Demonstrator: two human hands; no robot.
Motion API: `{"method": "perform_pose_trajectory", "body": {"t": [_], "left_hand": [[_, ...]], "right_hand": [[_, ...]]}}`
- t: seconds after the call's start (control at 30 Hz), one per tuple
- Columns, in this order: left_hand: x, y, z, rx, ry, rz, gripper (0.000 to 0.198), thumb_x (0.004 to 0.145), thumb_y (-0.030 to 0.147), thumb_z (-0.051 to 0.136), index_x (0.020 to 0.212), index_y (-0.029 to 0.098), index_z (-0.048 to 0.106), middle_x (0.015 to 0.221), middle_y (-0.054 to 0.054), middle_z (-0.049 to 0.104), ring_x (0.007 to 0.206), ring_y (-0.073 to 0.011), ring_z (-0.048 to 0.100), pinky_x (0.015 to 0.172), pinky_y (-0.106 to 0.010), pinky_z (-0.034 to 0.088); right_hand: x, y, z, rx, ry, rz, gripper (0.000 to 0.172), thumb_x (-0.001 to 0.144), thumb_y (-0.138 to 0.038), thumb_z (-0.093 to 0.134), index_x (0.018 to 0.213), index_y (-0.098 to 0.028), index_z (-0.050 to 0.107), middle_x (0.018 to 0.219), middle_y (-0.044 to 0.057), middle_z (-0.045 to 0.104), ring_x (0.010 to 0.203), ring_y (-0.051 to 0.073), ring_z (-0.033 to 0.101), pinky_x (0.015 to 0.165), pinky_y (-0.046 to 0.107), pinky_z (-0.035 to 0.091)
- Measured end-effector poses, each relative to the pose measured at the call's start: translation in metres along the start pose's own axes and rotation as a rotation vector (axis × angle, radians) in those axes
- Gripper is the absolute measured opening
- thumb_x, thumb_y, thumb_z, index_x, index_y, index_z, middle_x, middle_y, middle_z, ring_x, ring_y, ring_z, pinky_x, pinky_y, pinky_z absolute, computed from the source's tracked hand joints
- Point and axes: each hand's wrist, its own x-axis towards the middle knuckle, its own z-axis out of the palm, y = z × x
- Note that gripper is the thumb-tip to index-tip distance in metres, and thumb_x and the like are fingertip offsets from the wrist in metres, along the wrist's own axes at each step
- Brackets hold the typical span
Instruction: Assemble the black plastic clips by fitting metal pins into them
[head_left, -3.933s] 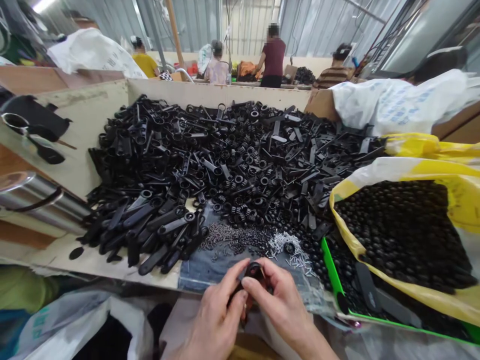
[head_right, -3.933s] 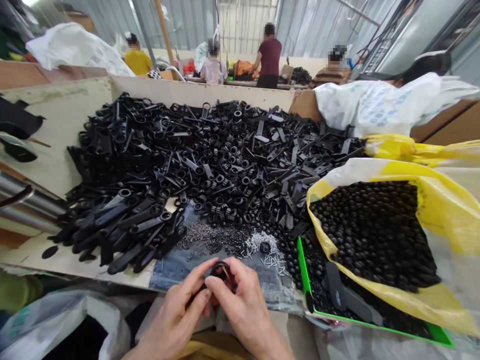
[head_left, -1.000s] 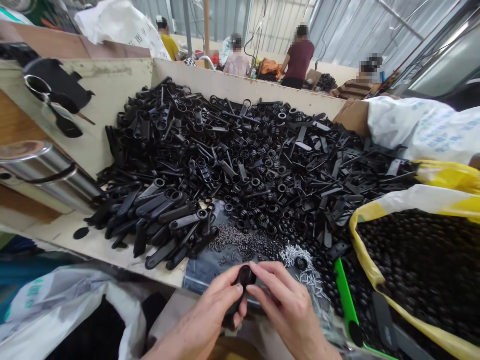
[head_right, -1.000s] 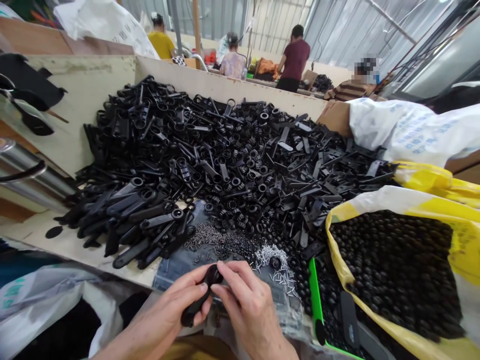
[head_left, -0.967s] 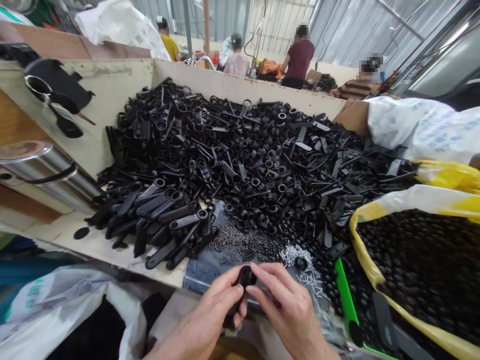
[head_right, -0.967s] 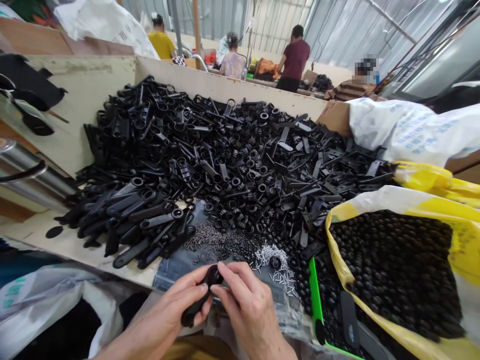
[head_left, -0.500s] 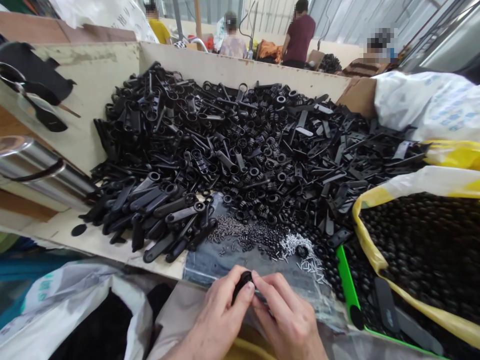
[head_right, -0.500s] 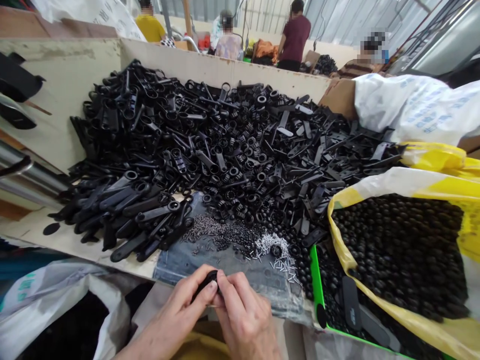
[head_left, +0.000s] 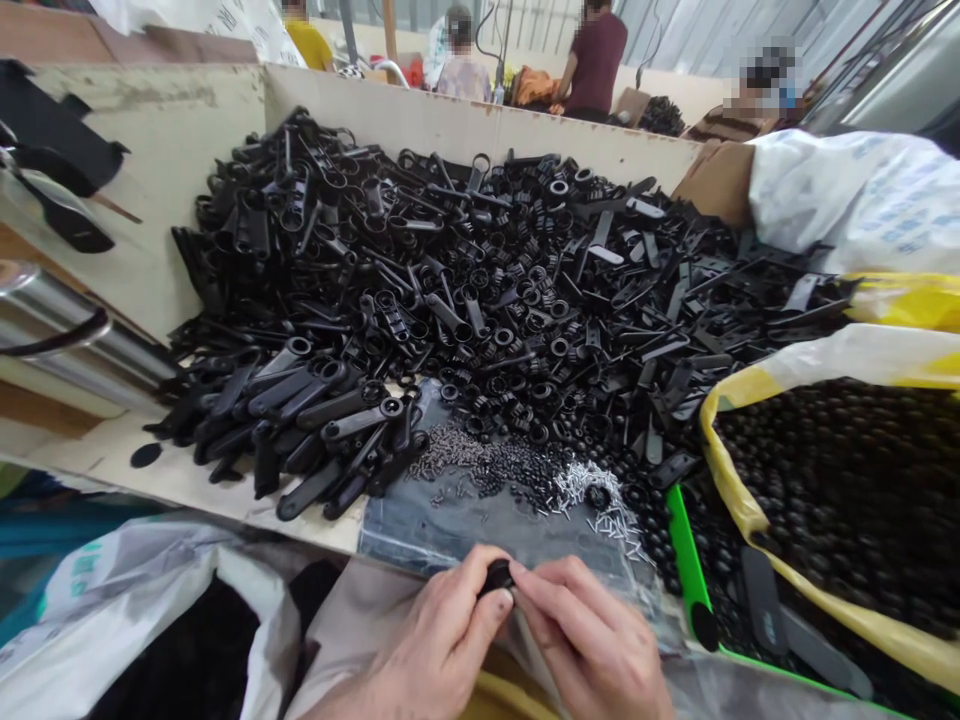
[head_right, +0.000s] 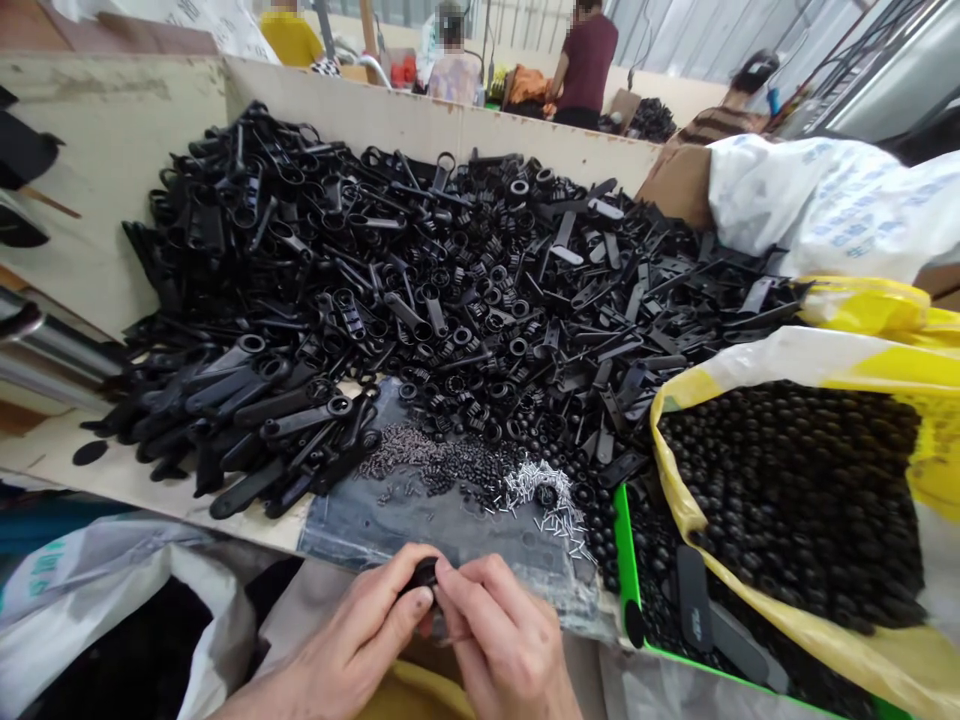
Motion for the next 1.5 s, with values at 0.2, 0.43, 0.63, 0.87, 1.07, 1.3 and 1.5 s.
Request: {"method": "perform_pose_trajectory", "body": {"t": [0.2,0.43,0.63,0.87,1.07,1.3,1.5], "left_hand": [[-0.002,0.005,0.0,0.096,-0.075,0.057,0.038,0.105,0.041,0.031,0.127,0.023,0.057,0.124,-0.01,0.073,0.117,-0.0253,0.067,0.103,-0.037,0.051],[-0.004,0.011,-0.001,0.078,-0.1,0.037,0.035,0.104,0.04,0.038,0.126,0.024,0.06,0.126,-0.01,0.073,0.118,-0.0269,0.067,0.102,-0.037,0.052],[-0.007,0.009,-0.008,0.071,-0.071,0.196,0.028,0.103,0.029,0.044,0.126,0.027,0.06,0.123,-0.005,0.075,0.111,-0.022,0.07,0.096,-0.03,0.056],[0.004,-0.016,-0.001,0.625,0.207,0.332,0.057,0.093,0.004,0.037,0.144,0.024,0.051,0.12,-0.014,0.072,0.109,-0.0336,0.07,0.095,-0.058,0.057],[0.004,-0.006,-0.022,-0.123,0.026,-0.124,0.043,0.087,0.023,0.064,0.13,0.025,0.06,0.116,-0.008,0.073,0.11,-0.0262,0.067,0.091,-0.037,0.055],[0.002,0.006,-0.028,-0.596,-0.216,-0.279,0.054,0.091,0.047,0.065,0.132,0.014,0.052,0.066,0.005,0.062,0.05,-0.0087,0.048,0.053,-0.022,0.036],[-0.004,0.009,-0.031,-0.712,-0.181,-0.347,0.062,0.085,0.05,0.072,0.13,0.012,0.05,0.068,0.003,0.067,0.045,-0.0037,0.037,0.051,-0.022,0.023]], "right_hand": [[-0.011,-0.002,0.004,-0.021,0.001,-0.03,0.026,0.104,-0.006,0.051,0.123,-0.014,0.066,0.09,0.009,0.073,0.075,0.015,0.073,0.066,0.02,0.061],[-0.016,-0.006,0.001,0.02,0.056,0.061,0.027,0.105,-0.014,0.057,0.129,-0.02,0.066,0.092,0.006,0.074,0.073,0.014,0.073,0.069,0.019,0.06],[-0.02,-0.004,0.019,0.198,0.124,0.31,0.026,0.102,-0.039,0.066,0.125,-0.029,0.074,0.09,0.002,0.078,0.071,0.015,0.073,0.07,0.019,0.062],[-0.005,0.004,0.042,0.589,-0.031,0.679,0.048,0.099,-0.056,0.063,0.128,-0.02,0.075,0.093,0.007,0.077,0.081,0.022,0.07,0.075,0.03,0.06],[0.017,0.006,0.031,0.554,-0.052,0.546,0.029,0.1,-0.044,0.065,0.117,-0.027,0.081,0.1,0.006,0.071,0.092,0.021,0.066,0.08,0.03,0.054],[0.031,0.007,0.026,0.599,-0.178,0.476,0.029,0.103,-0.039,0.059,0.119,-0.024,0.079,0.095,0.005,0.067,0.086,0.018,0.065,0.077,0.029,0.052],[0.032,0.009,0.021,0.556,-0.28,0.439,0.032,0.101,-0.04,0.063,0.126,-0.026,0.076,0.097,0.004,0.065,0.086,0.018,0.062,0.074,0.03,0.048]]}}
